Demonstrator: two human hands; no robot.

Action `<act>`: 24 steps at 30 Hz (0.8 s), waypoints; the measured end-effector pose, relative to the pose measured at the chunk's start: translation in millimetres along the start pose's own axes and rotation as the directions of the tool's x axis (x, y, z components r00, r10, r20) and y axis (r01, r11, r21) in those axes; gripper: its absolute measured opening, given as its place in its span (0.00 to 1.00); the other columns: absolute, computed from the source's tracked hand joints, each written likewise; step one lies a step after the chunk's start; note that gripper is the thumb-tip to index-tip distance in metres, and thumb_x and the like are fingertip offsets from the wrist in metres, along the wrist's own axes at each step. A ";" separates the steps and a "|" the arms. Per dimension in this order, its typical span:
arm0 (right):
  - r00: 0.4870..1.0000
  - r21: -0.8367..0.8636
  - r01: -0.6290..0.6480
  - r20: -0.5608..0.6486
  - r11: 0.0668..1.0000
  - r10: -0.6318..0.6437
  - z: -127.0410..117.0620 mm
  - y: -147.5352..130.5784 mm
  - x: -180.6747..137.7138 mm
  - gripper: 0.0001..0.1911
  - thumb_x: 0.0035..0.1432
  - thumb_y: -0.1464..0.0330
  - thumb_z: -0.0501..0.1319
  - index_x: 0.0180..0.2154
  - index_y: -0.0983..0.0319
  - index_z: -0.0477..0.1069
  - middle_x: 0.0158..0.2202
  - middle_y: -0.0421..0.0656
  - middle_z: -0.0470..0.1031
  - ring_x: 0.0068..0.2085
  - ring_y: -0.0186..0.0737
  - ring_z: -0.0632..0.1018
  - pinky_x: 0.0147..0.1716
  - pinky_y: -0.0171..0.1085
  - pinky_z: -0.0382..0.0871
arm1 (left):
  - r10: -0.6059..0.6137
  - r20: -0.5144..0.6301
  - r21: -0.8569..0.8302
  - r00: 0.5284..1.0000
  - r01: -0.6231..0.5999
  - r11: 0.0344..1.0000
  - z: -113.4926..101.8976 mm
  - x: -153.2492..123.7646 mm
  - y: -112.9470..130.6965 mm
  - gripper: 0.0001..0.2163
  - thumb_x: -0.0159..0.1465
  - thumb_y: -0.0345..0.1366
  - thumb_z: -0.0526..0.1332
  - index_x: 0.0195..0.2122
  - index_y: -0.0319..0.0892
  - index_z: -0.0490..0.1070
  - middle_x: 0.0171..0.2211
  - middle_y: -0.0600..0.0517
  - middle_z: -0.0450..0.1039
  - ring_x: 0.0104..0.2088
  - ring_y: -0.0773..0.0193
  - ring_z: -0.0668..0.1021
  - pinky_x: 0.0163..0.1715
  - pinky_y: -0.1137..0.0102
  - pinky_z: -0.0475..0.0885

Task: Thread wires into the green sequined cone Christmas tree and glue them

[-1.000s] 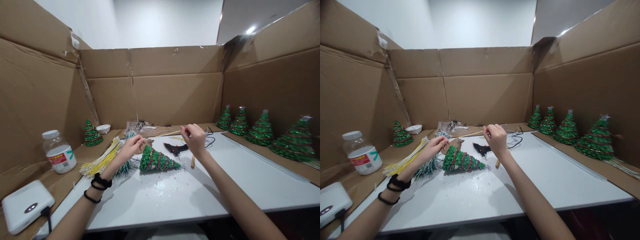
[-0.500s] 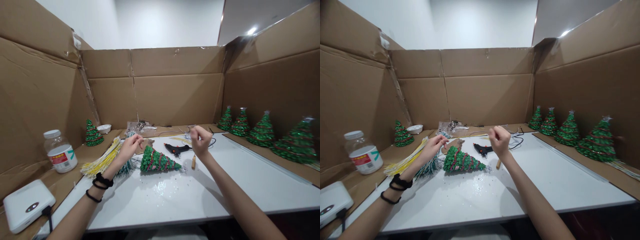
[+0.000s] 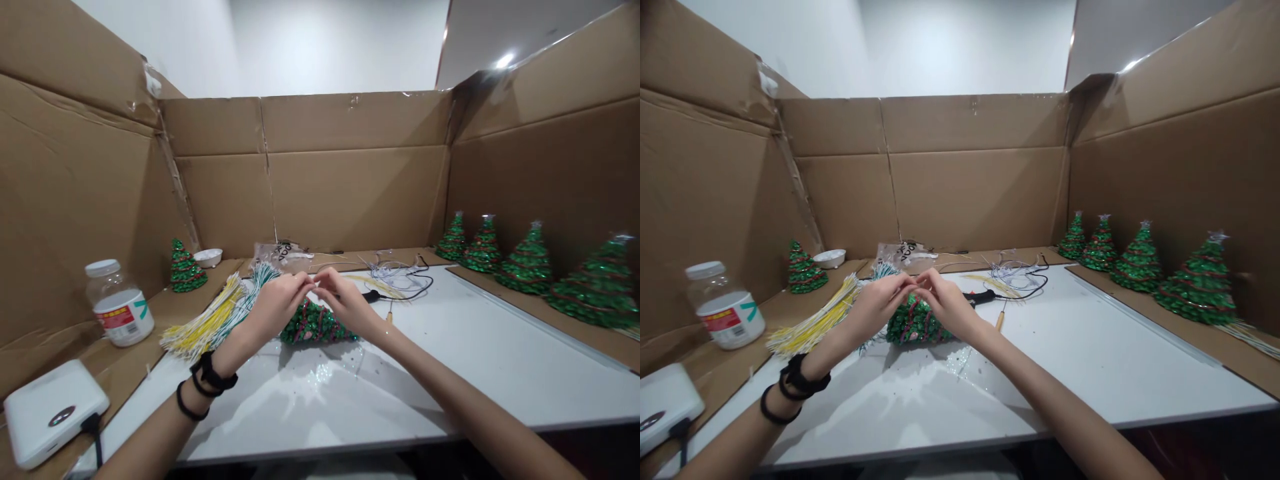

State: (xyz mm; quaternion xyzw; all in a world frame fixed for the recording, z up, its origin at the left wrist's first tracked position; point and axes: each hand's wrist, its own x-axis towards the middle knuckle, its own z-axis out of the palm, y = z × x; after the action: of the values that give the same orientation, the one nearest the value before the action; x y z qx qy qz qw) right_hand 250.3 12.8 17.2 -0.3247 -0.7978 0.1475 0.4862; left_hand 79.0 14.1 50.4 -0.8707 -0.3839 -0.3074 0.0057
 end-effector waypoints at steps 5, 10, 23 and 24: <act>0.999 -0.120 -0.038 0.003 0.992 0.039 -14.7 10.7 -3.2 0.08 0.62 0.66 0.52 0.31 0.60 0.63 0.26 0.39 0.71 0.26 0.33 0.70 0.27 0.33 0.59 | -0.295 -0.015 -0.099 0.955 0.292 0.951 -6.4 -13.9 -2.2 0.15 0.64 0.46 0.50 0.26 0.43 0.66 0.21 0.54 0.69 0.22 0.64 0.68 0.25 0.72 0.55; 0.994 -0.233 -0.102 0.020 0.967 0.110 -24.6 28.1 -11.5 0.10 0.61 0.63 0.53 0.30 0.60 0.67 0.23 0.38 0.70 0.23 0.32 0.67 0.24 0.32 0.56 | -0.416 0.120 -0.124 0.901 0.430 0.894 1.6 -25.5 -17.0 0.17 0.59 0.50 0.55 0.21 0.44 0.69 0.21 0.52 0.70 0.24 0.61 0.70 0.24 0.71 0.56; 0.981 -0.295 -0.192 -0.042 0.936 0.188 -24.4 43.4 -19.5 0.11 0.59 0.65 0.53 0.31 0.60 0.73 0.23 0.38 0.71 0.23 0.33 0.67 0.23 0.31 0.54 | -0.534 0.309 -0.432 0.787 0.616 0.658 23.0 10.6 -47.3 0.21 0.56 0.53 0.54 0.21 0.38 0.69 0.14 0.56 0.59 0.16 0.69 0.61 0.17 0.73 0.53; 0.980 -0.299 -0.199 -0.042 0.933 0.196 -23.8 42.9 -20.3 0.11 0.59 0.65 0.54 0.31 0.60 0.73 0.22 0.38 0.71 0.23 0.32 0.67 0.23 0.31 0.54 | -0.534 0.320 -0.448 0.783 0.622 0.642 23.9 10.4 -50.6 0.22 0.55 0.55 0.54 0.22 0.38 0.70 0.14 0.57 0.59 0.16 0.70 0.60 0.17 0.73 0.52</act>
State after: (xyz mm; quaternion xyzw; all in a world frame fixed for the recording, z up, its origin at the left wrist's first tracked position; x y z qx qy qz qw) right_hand 293.5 29.4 -8.7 -0.4746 -0.7714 0.0701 0.4180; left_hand 63.0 62.5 25.2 -0.6892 -0.5407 -0.3163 -0.3643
